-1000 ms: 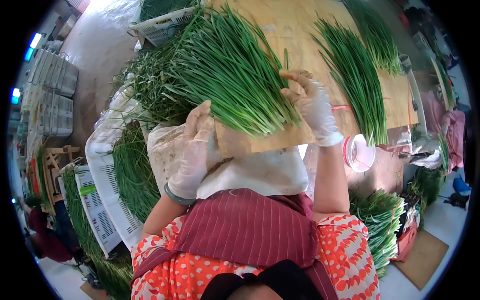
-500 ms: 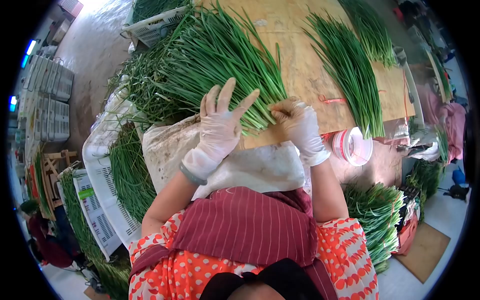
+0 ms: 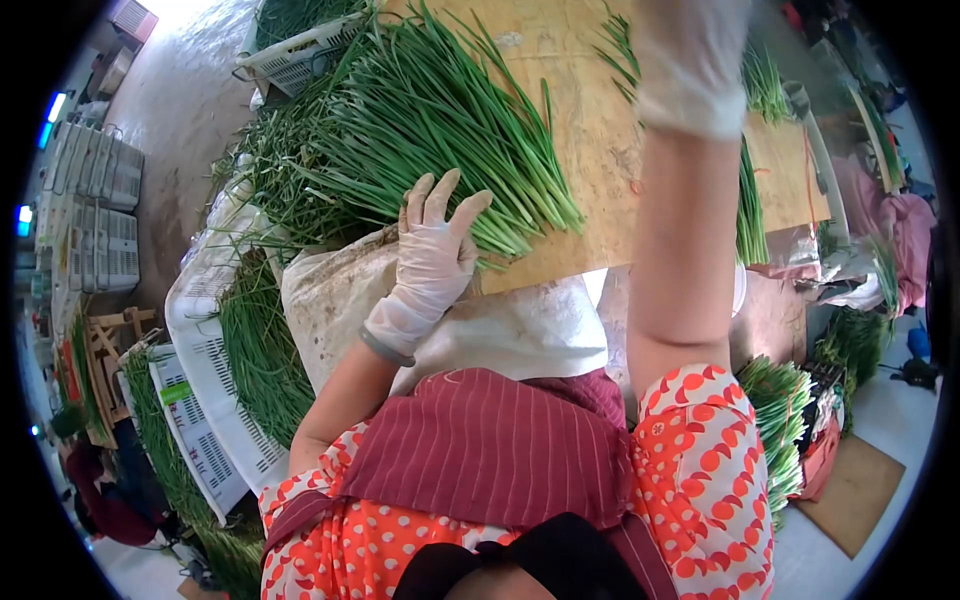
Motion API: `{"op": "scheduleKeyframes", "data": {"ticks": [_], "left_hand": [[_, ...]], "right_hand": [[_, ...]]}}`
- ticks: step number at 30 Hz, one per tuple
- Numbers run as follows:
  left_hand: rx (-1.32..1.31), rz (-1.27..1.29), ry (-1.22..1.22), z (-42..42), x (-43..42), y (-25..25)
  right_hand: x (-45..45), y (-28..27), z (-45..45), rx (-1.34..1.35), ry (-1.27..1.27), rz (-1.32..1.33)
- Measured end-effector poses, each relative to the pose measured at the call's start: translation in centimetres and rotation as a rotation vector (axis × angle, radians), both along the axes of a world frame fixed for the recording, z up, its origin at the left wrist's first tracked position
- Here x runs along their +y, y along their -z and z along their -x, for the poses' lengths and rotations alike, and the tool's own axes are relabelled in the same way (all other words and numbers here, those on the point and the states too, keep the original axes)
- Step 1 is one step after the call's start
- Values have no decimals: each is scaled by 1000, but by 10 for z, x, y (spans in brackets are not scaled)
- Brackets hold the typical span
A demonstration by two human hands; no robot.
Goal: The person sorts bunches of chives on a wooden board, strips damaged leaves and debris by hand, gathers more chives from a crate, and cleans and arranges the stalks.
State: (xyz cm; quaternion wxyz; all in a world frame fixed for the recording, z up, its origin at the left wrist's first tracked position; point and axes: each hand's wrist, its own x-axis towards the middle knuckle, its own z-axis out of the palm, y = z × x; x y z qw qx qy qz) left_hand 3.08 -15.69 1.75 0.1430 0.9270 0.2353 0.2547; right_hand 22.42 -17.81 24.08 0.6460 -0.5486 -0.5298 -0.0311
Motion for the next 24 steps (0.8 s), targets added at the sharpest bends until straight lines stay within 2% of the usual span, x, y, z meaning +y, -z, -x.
{"op": "scheduleKeyframes", "data": {"ticks": [1, 4, 6, 7, 10, 12, 13, 14, 16, 17, 19, 20, 22, 24], "left_hand": [[2, 0, 1, 1, 0, 1], [-2, 27, 8, 4, 1, 0], [-4, 49, 34, 6, 0, -6], [-10, 45, 28, 6, 1, -5], [-60, 98, 55, 9, 4, 0], [-69, 163, 63, 8, 5, -1], [-88, 234, 80, 8, 7, 0], [-96, 225, 67, 7, 9, -4], [-278, 511, 111, 7, 9, -15], [-324, 569, 139, 6, 9, -17], [-340, 565, 180, 8, 14, -14], [-349, 566, 227, 9, 17, -13], [-307, 582, 234, 21, 19, -21], [-482, 774, 313, 33, 21, -24]], "right_hand": [[15, -3, 0, 36, -104, -44], [56, 17, -20, 28, -376, 45], [53, 49, -19, -437, -17, 291], [56, 74, -35, -584, 62, 558], [11, 93, -27, -361, 135, 1073], [-8, 146, -37, -171, 139, 1182], [-16, 171, -37, -46, 124, 1105], [-18, 170, -26, -58, 115, 1095], [-20, 171, 7, 100, -209, 1005], [-18, 172, 22, 94, -216, 1001], [-14, 172, 43, -338, 4, 1113], [-14, 169, 43, -349, -1, 1106], [-12, 164, 46, -404, -13, 1257], [-13, 164, 53, -503, 53, 1236]]}}
